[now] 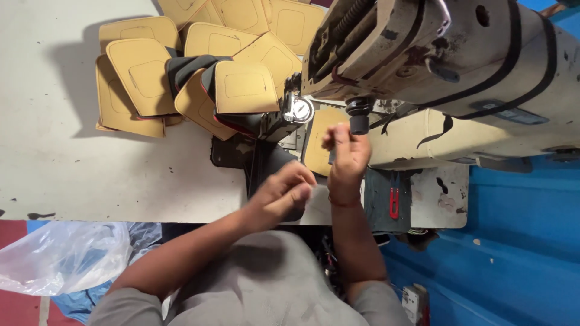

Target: The person removes black foam pieces from a plastic bag and stacks them on a table. They then pick up yellow car mat pieces and place them under a sewing machine needle, aligning them with the black foam pieces. The person repeatedly adjusts the mats and operates the sewing machine to stitch the materials together.

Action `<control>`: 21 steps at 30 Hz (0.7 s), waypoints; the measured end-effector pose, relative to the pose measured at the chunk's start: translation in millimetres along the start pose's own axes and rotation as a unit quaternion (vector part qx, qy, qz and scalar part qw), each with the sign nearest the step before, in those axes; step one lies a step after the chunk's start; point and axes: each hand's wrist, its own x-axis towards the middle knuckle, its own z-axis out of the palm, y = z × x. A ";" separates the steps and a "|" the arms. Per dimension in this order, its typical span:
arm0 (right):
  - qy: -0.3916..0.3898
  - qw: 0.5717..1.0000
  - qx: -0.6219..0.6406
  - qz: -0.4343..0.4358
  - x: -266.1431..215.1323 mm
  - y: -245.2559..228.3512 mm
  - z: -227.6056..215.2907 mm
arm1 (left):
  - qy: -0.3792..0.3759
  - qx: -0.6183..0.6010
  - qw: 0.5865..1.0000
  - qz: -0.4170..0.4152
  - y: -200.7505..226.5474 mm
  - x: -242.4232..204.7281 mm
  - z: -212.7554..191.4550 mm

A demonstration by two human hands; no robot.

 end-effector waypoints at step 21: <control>-0.178 0.824 -0.454 -0.287 2.2 -26.4 18.6 | 0.315 0.384 0.828 0.259 23.8 66.0 -46.2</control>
